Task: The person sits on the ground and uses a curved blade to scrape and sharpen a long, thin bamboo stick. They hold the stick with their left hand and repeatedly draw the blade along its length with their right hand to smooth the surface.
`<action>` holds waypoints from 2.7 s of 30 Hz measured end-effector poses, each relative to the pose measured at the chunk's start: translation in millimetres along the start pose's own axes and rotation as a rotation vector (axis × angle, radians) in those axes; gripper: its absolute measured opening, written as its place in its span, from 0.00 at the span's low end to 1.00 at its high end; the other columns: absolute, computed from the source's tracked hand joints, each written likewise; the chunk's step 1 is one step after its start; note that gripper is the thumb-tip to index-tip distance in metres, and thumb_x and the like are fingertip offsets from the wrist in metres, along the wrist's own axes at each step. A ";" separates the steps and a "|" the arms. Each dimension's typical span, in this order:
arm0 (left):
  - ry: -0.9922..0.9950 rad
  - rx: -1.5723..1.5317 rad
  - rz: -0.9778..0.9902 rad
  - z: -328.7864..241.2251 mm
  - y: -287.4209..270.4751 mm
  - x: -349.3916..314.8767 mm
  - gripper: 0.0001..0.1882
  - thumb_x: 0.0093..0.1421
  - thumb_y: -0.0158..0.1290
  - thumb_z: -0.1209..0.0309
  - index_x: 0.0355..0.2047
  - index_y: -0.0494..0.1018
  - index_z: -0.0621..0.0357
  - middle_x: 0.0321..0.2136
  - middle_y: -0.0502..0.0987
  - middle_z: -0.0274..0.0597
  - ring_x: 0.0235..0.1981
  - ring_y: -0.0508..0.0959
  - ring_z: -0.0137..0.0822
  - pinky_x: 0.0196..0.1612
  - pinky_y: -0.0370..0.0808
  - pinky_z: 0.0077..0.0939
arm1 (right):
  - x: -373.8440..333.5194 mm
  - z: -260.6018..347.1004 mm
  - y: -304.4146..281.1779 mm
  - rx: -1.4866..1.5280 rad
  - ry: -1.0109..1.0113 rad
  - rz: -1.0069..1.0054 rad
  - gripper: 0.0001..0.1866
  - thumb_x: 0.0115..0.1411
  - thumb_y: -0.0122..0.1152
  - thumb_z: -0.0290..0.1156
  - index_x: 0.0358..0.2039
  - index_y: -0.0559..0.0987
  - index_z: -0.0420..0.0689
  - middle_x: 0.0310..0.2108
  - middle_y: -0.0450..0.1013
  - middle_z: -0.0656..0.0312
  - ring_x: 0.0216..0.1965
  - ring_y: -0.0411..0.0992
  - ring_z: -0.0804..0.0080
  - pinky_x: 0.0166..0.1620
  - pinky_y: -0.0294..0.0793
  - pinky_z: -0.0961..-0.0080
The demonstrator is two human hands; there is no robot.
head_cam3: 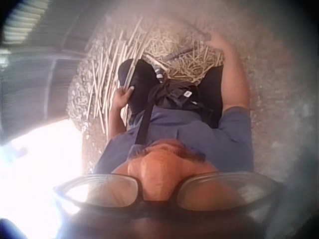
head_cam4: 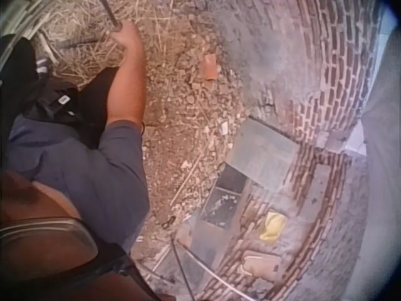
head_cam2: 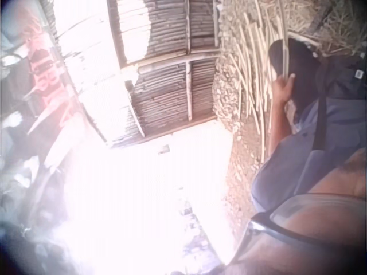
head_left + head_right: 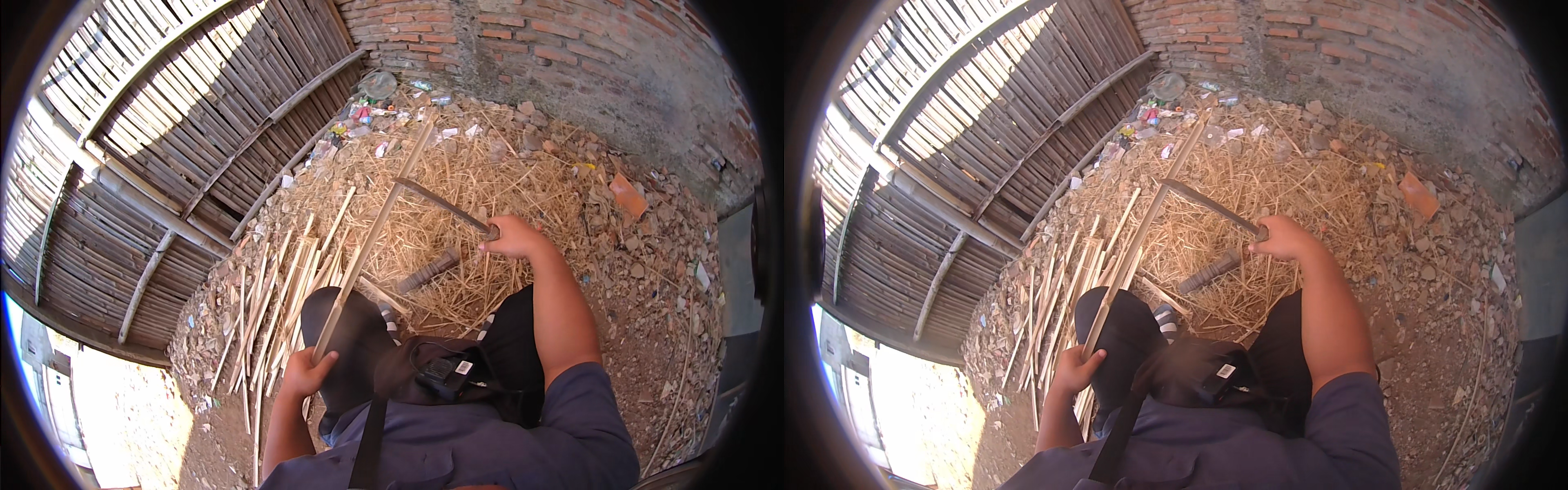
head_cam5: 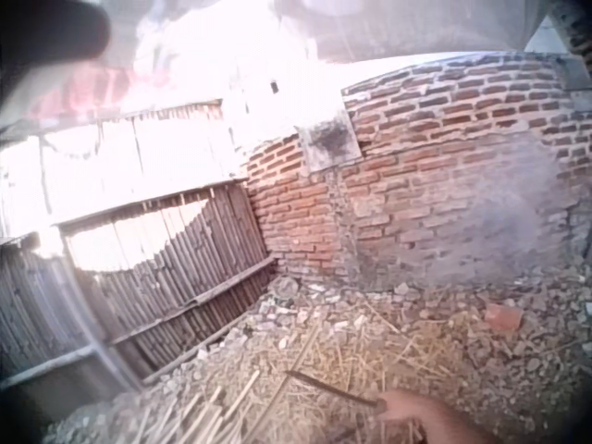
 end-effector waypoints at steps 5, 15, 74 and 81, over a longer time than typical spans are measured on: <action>-0.011 -0.025 0.005 -19.7 -1.3 -6.6 0.22 0.62 0.63 0.55 0.32 0.81 0.67 0.20 0.79 0.38 0.24 0.75 0.26 0.28 0.72 0.29 | 7.3 -9.3 6.2 -0.027 -0.052 -0.043 0.25 0.55 0.74 0.46 0.44 0.81 0.39 0.35 0.79 0.50 0.39 0.78 0.57 0.43 0.75 0.62; 0.007 0.041 -0.014 -24.1 -2.5 -7.1 0.23 0.63 0.62 0.54 0.30 0.80 0.66 0.18 0.77 0.37 0.22 0.74 0.25 0.27 0.71 0.29 | 0.9 -7.1 -1.1 -0.038 -0.011 -0.047 0.23 0.56 0.74 0.46 0.44 0.81 0.42 0.32 0.78 0.54 0.36 0.77 0.61 0.44 0.73 0.63; -0.063 -0.034 0.080 -22.2 -2.2 -3.5 0.19 0.65 0.61 0.59 0.36 0.80 0.68 0.24 0.81 0.37 0.26 0.77 0.24 0.29 0.74 0.24 | 6.5 -4.4 12.0 -0.076 0.029 0.014 0.22 0.55 0.74 0.41 0.43 0.80 0.40 0.39 0.79 0.49 0.44 0.78 0.53 0.47 0.76 0.60; -0.044 -0.087 0.084 -20.4 -0.2 -2.5 0.18 0.66 0.60 0.60 0.33 0.79 0.67 0.22 0.77 0.31 0.23 0.73 0.22 0.26 0.69 0.22 | 9.5 -9.3 15.0 -0.106 0.005 0.005 0.34 0.56 0.73 0.41 0.59 0.74 0.36 0.44 0.78 0.43 0.47 0.78 0.51 0.51 0.75 0.61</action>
Point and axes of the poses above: each hand's wrist, its own x-axis towards the middle knuckle, its own y-axis out of the palm, z = x × y, the point moved 6 cm from there along x, towards the middle knuckle
